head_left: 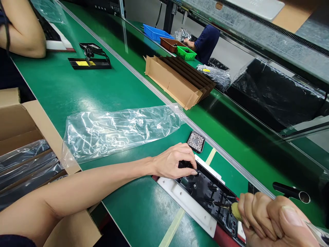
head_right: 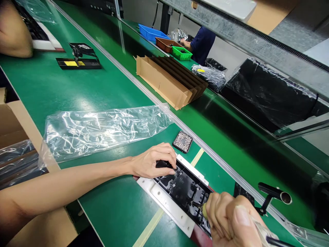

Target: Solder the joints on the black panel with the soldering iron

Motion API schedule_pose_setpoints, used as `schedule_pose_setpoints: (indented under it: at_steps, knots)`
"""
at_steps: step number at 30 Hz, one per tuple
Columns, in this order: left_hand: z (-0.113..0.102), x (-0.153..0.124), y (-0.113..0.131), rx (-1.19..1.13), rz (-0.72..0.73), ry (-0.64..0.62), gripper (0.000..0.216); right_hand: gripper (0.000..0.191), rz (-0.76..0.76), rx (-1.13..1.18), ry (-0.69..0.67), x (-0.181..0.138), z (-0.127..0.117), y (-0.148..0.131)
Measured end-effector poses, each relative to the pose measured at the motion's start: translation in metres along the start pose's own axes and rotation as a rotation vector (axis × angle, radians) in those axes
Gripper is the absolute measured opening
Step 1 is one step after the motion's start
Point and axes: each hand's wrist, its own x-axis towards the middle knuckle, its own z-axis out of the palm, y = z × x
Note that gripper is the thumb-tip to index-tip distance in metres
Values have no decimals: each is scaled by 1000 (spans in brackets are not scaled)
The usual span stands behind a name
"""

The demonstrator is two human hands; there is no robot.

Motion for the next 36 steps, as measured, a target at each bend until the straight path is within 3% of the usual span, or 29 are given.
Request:
schedule_pose_setpoints:
  at_steps: [6,22,36]
  knots:
    - [0,0,0,2,7,5,10,49,-13,-30,-4,11,12,-1]
    - [1,-2,-1,-15,-13,10,8,46,25,-114,84,10,15,-7]
    - [1,-3,0,-37,-23,3,5,46,17,-132,9,4,4,-28]
